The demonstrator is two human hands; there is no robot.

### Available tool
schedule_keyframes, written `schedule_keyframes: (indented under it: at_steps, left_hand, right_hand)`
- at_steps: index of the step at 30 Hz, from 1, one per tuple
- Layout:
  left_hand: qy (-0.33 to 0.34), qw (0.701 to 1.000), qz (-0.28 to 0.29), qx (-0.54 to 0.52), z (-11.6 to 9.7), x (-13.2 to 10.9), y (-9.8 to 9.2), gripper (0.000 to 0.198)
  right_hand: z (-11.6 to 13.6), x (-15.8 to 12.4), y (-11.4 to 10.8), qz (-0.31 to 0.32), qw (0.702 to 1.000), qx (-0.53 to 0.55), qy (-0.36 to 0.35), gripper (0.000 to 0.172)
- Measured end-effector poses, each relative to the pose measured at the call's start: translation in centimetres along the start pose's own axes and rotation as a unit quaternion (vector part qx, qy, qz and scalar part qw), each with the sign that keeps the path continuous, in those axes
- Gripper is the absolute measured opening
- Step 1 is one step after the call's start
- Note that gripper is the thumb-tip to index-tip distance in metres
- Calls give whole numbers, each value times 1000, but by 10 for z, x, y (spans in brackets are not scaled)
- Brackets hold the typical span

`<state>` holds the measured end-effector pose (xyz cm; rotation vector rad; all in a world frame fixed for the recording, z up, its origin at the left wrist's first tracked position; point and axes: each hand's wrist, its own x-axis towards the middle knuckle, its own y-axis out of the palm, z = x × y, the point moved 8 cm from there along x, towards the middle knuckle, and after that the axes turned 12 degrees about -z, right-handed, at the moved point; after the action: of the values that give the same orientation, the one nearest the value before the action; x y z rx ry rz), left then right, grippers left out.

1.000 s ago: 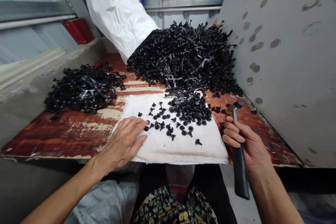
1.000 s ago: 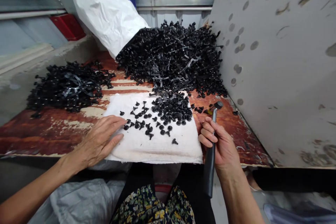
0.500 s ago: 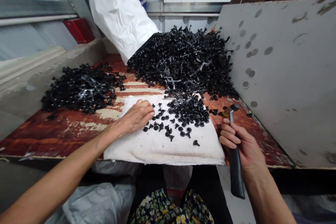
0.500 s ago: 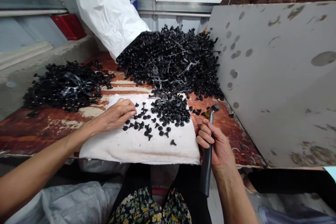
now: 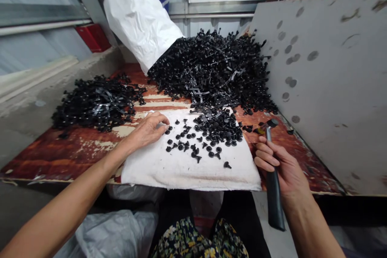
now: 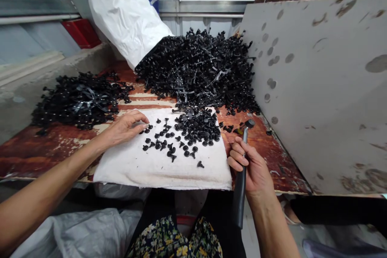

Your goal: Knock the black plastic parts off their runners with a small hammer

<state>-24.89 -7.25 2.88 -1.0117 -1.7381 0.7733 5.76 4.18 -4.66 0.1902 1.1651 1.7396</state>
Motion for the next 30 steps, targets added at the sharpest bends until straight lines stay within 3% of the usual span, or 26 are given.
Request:
schedule_keyframes:
  at_steps: [4, 9, 12, 17, 20, 27, 30]
  left_hand:
    - [55, 998, -7, 13, -27, 7, 4, 20]
    - [147, 988, 47, 7, -61, 19, 28, 19]
    - [149, 987, 55, 36, -55, 24, 33, 21]
    - [93, 995, 31, 31, -26, 21, 13, 19]
    - [69, 997, 30, 18, -19, 20, 7, 19]
    - [96, 994, 20, 39, -21, 33, 29, 18]
    - [108, 991, 7, 75, -17, 36, 27, 18]
  right_hand:
    - [0, 0, 1, 2, 1000, 1, 0, 24]
    - [0, 0, 1, 2, 1000, -4, -5, 25]
    - [0, -1, 2, 5, 1000, -3, -5, 25]
    - [-1, -1, 3, 0, 1000, 3, 0, 25]
    - [0, -1, 2, -9, 1000, 8, -5, 26]
    - [0, 0, 1, -17, 1000, 5, -8, 28]
    - [0, 0, 1, -10, 1000, 6, -5, 26]
